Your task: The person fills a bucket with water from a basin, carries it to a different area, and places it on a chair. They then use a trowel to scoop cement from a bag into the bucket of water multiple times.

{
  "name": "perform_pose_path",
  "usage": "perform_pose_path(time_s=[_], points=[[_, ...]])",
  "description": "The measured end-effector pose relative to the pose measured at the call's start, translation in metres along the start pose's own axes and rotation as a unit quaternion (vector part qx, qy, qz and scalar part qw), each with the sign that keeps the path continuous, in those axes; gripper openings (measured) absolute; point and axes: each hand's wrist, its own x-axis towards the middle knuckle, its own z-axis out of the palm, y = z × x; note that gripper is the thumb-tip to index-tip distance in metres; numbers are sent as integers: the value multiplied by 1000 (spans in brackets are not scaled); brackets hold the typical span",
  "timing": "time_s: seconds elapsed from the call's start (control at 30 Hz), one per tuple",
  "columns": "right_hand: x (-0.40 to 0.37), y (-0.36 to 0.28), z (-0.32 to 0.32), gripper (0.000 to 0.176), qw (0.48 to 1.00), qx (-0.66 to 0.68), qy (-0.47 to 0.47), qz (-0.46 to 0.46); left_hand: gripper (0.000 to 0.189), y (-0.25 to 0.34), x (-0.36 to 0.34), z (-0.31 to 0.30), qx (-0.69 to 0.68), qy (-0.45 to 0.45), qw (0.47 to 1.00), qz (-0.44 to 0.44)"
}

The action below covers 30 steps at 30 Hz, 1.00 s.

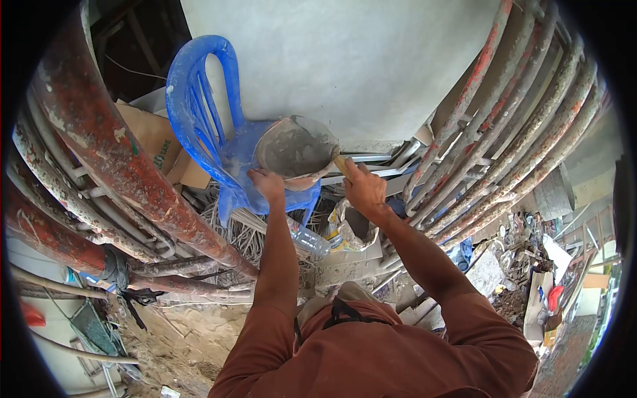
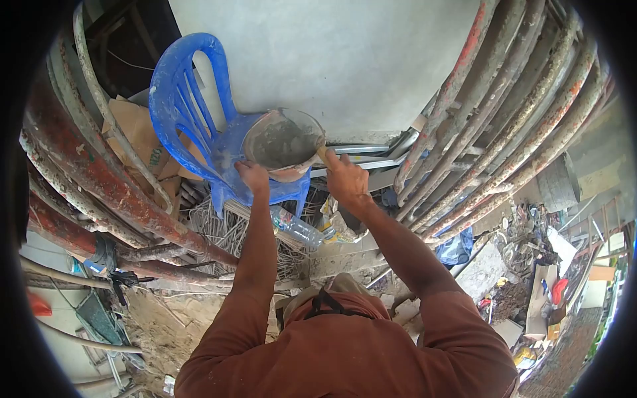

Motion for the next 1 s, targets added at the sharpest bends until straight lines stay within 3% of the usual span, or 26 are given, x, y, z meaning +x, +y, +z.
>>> perform_pose_path(time_s=[0.07, 0.2, 0.27, 0.37, 0.43, 0.47, 0.53, 0.63, 0.77, 0.83, 0.87, 0.93, 0.97, 1.0], points=[[2, 3, -1, 33, 998, -43, 5, -41, 26, 33, -13, -6, 98, -30, 995, 11], [-3, 12, 4, 30, 997, -45, 54, -44, 26, 27, -8, -4, 105, -16, 994, 3], [-5, 21, 2, 39, 990, -65, 60, -106, 27, 17, -4, -5, 67, -39, 997, -7], [-11, 21, 10, 41, 993, -29, 91, -67, 28, 32, -8, -4, 85, -22, 996, 10], [-8, 22, 7, 39, 996, -30, 67, -47, 28, -68, 26, 0, -35, -22, 999, -31], [-9, 20, 5, 38, 998, -29, 45, -28, 27, -67, 29, 1, -94, -19, 994, -51], [-18, 13, 0, 37, 998, 5, 69, -4, 27, -66, 26, -2, 0, -18, 1000, -13], [-31, 14, -8, 38, 991, 64, 105, 49, 27, 5, -1, -4, 92, -11, 995, 29], [-80, 48, 13, 42, 941, 257, 138, 174, 28, -104, 43, -11, -40, -26, 998, -30], [-120, 65, 28, 39, 904, 352, 115, 213, 27, -92, 46, -13, 1, -28, 999, -31], [-142, 68, 33, 39, 901, 352, 112, 228, 26, -50, 26, -13, 45, -14, 999, -22], [-176, 71, 40, 34, 804, 463, 19, 373, 24, 4, 5, -10, 100, 0, 995, -17], [-187, 73, 46, 34, 799, 463, 20, 383, 24, 22, 0, -7, 114, 4, 993, -17], [-197, 72, 53, 33, 731, 532, 4, 428, 23, 23, -1, -9, 97, -1, 995, -34]])
